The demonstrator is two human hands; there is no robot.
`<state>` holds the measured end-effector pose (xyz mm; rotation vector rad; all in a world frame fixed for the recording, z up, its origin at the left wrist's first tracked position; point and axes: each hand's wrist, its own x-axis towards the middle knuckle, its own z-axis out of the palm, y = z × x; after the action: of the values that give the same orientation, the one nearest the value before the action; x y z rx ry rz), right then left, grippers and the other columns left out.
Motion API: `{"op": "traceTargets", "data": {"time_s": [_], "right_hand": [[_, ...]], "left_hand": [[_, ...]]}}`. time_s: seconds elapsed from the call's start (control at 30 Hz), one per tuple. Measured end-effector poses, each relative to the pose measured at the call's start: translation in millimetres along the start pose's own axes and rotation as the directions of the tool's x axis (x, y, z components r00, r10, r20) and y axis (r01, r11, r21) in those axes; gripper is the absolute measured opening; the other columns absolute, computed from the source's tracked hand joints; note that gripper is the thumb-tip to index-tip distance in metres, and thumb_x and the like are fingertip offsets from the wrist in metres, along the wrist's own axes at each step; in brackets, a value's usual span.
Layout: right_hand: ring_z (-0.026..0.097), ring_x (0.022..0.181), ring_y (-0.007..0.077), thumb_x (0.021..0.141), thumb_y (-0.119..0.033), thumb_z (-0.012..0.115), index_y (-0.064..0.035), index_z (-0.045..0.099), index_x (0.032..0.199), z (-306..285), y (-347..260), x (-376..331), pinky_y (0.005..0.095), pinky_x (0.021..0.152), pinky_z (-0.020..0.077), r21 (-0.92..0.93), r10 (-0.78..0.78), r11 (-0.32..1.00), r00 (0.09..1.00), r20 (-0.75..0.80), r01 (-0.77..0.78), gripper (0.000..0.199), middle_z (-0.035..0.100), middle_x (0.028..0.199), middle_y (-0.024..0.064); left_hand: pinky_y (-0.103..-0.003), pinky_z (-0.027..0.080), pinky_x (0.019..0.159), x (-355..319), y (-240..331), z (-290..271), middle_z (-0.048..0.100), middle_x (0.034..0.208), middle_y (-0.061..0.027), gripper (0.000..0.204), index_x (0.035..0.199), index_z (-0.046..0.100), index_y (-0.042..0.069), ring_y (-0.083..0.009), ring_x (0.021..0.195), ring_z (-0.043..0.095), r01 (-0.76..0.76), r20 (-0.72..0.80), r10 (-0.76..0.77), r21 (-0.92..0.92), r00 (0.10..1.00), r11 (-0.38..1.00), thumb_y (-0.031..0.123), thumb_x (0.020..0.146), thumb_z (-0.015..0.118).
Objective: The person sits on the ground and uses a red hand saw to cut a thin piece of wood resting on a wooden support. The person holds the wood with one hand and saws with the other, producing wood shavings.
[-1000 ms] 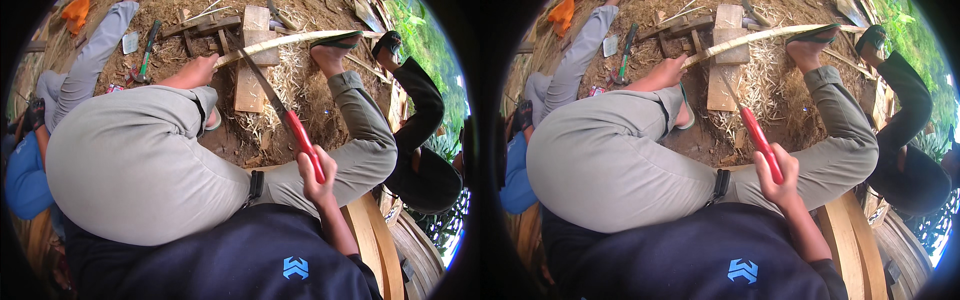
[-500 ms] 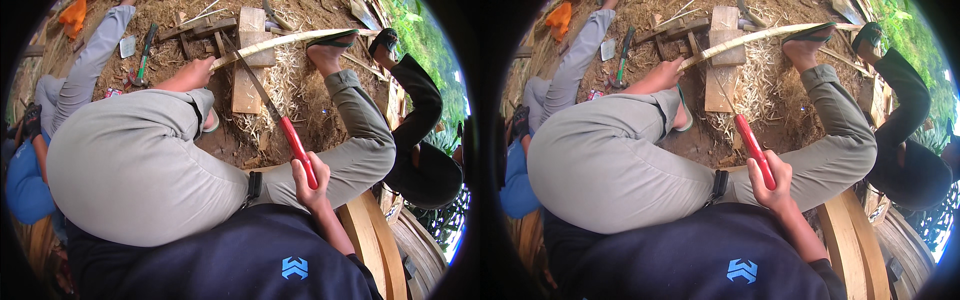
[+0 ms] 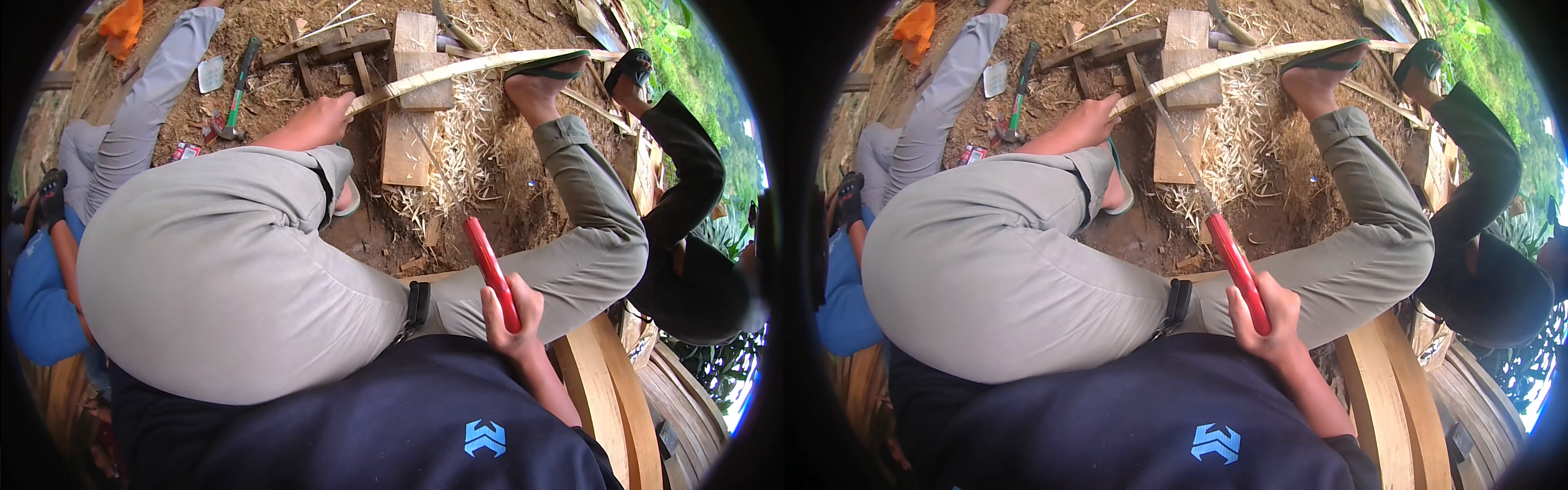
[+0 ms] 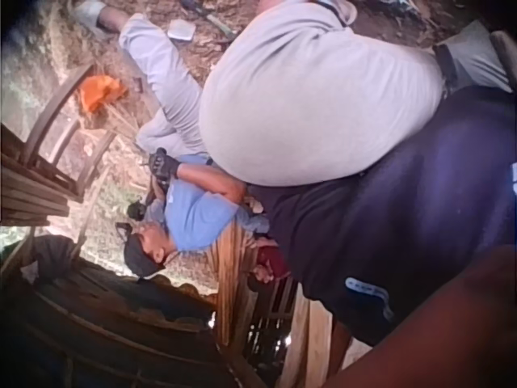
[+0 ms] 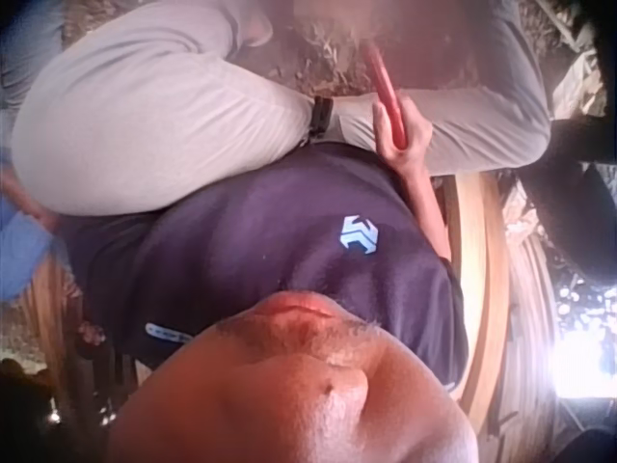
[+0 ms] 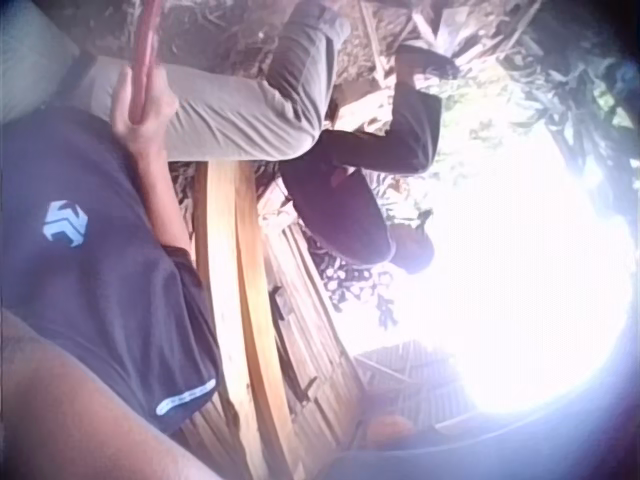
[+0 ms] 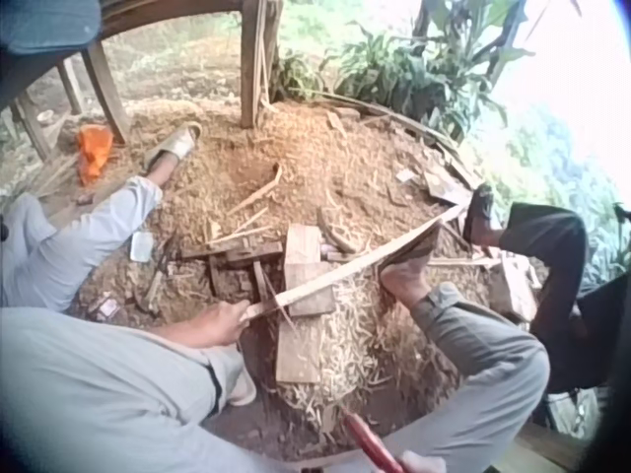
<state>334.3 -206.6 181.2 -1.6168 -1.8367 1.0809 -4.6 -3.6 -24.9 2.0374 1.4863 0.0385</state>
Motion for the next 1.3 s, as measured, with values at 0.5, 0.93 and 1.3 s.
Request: {"op": "traceTargets", "data": {"time_s": [0.5, 0.93, 1.3], "right_hand": [[0.052, 0.047, 0.0109, 0.093, -0.007, 0.065, 0.0028, 0.062, 0.087, -3, 11, 3, 0.0284, 0.048, 0.0383, 0.156, 0.098, 0.984, 0.993, -0.058, -0.088, 0.012, 0.051, 0.056, 0.0051], [0.044, 0.052, 0.0076, 0.097, -0.013, 0.064, 0.0001, 0.059, 0.083, 3, 22, 15, 0.0283, 0.049, 0.0345, 0.298, 0.188, 0.940, 0.981, -0.057, -0.163, 0.020, 0.049, 0.059, 0.0016], [0.047, 0.055, 0.0050, 0.099, -0.014, 0.062, 0.0020, 0.064, 0.089, 0, 25, 21, 0.0250, 0.050, 0.0359, 0.349, 0.198, 0.921, 0.980, -0.030, -0.175, 0.019, 0.054, 0.063, -0.0011]], "left_hand": [[-0.058, 0.052, 0.073, -3, -1, -4, 0.067, 0.084, -0.0310, 0.030, 0.116, 0.052, 0.004, -0.0509, 0.086, 0.065, -0.011, -0.005, 0.011, -0.014, 1.000, 1.000, 0.017, 0.093, 0.067], [-0.058, 0.051, 0.074, 0, -1, -1, 0.067, 0.086, -0.0301, 0.029, 0.116, 0.053, 0.005, -0.0509, 0.087, 0.065, 0.015, -0.001, -0.015, 0.001, 1.000, 1.000, 0.016, 0.093, 0.066], [-0.058, 0.051, 0.073, 0, -3, 0, 0.068, 0.085, -0.0286, 0.028, 0.115, 0.053, 0.005, -0.0502, 0.087, 0.065, 0.012, 0.014, -0.012, -0.001, 1.000, 1.000, 0.018, 0.094, 0.066]]}}
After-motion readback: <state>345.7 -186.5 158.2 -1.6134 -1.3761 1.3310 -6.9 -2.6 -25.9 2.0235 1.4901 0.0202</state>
